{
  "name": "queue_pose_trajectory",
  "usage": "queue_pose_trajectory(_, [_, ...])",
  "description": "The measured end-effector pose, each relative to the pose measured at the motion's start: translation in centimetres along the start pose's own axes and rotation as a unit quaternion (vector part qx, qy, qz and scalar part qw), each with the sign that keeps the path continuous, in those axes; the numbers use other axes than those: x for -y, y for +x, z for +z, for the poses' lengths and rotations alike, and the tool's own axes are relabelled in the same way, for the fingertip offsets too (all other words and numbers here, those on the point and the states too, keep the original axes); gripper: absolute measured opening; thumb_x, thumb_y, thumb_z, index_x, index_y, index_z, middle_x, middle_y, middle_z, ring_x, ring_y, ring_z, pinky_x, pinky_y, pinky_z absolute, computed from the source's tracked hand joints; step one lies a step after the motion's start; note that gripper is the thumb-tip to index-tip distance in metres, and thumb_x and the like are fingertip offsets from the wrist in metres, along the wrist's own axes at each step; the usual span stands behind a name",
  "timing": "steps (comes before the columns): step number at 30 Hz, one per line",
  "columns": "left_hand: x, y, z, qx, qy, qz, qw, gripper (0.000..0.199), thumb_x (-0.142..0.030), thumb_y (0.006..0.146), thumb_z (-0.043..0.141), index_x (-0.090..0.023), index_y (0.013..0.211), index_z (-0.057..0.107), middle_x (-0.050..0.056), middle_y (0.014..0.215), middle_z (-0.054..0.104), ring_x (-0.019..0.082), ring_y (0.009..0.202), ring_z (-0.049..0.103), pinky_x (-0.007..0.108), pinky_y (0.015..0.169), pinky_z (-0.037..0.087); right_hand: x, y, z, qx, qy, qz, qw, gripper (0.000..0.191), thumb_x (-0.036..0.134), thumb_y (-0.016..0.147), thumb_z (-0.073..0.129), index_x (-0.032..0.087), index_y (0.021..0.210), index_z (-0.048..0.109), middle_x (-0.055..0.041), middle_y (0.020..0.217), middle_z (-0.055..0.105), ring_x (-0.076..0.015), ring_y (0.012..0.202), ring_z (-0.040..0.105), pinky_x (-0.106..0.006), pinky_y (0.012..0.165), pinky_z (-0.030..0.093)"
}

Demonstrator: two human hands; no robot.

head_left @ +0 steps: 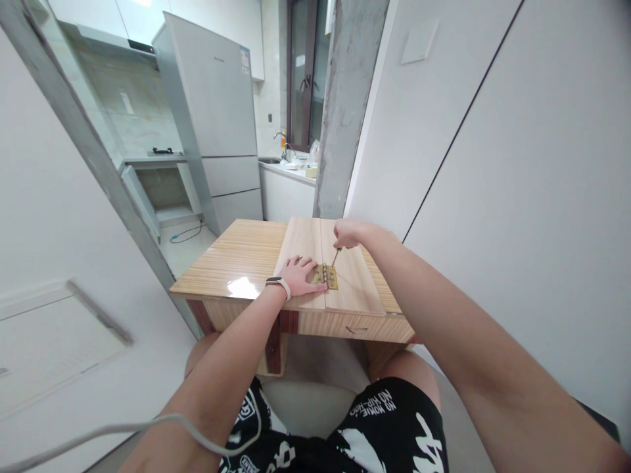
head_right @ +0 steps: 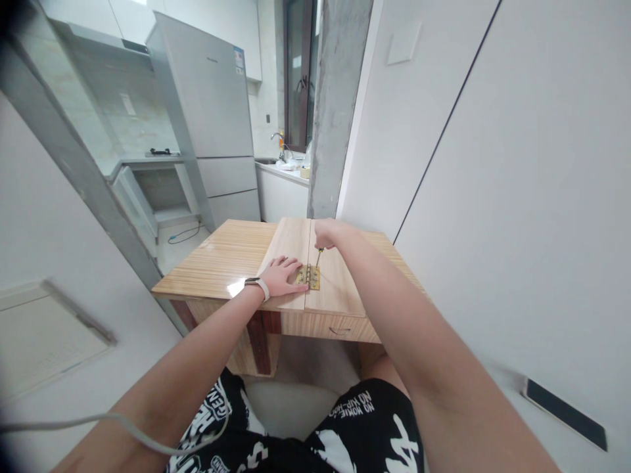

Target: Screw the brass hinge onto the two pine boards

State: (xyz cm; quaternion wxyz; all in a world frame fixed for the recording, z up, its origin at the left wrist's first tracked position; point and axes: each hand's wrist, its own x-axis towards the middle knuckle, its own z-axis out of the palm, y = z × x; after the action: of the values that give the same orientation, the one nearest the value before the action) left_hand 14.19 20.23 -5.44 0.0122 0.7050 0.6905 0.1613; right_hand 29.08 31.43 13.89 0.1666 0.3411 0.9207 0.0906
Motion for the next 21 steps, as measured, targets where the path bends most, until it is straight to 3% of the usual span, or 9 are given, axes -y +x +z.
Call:
queue_pose_trajectory(5, [0.1, 0.1, 0.1, 0.008, -0.002, -0.004, 1.0, 0.099, -0.096, 0.073, 0.042, -0.034, 0.151, 0.047, 0.004, 0.162, 0.042, 0.042, 0.149, 0.029, 0.057, 0.123, 0.021, -0.8, 0.3, 0.4, -0.016, 0.024, -0.027, 0.999, 0.026, 0.023, 0.077, 0.082, 0.017, 0.102, 0.078, -0.0079, 0.095, 0.079, -0.0199, 0.083, 0.072, -0.025, 0.066, 0.047])
queue_pose_trajectory(9, [0.2, 0.1, 0.1, 0.005, -0.003, -0.003, 1.0, 0.102, -0.097, 0.072, 0.041, -0.033, 0.151, 0.047, 0.004, 0.161, 0.042, 0.043, 0.149, 0.029, 0.058, 0.123, 0.021, -1.0, 0.0, 0.7, -0.008, 0.118, -0.017, 0.993, 0.022, 0.031, 0.087, 0.076, 0.015, 0.101, 0.078, -0.0066, 0.083, 0.078, -0.0167, 0.072, 0.071, -0.024, 0.066, 0.048])
queue_pose_trajectory(15, [0.1, 0.1, 0.0, -0.001, -0.002, -0.002, 1.0, 0.099, -0.096, 0.073, 0.042, -0.034, 0.15, 0.048, 0.004, 0.16, 0.044, 0.043, 0.149, 0.03, 0.057, 0.123, 0.022, 0.3, -0.1, 0.2, -0.03, 0.071, 0.055, 0.996, 0.058, 0.057, 0.101, 0.051, 0.006, 0.098, 0.079, -0.0179, 0.081, 0.077, -0.0254, 0.074, 0.074, -0.033, 0.074, 0.051])
queue_pose_trajectory(21, [-0.1, 0.0, 0.0, -0.004, -0.004, 0.001, 1.0, 0.098, -0.095, 0.074, 0.043, -0.034, 0.15, 0.048, 0.004, 0.159, 0.045, 0.042, 0.148, 0.032, 0.057, 0.122, 0.023, 1.0, -0.9, -0.6, -0.005, 0.043, 0.053, 0.998, 0.039, 0.036, 0.101, 0.056, 0.003, 0.099, 0.079, -0.0209, 0.091, 0.078, -0.026, 0.079, 0.075, -0.031, 0.072, 0.05])
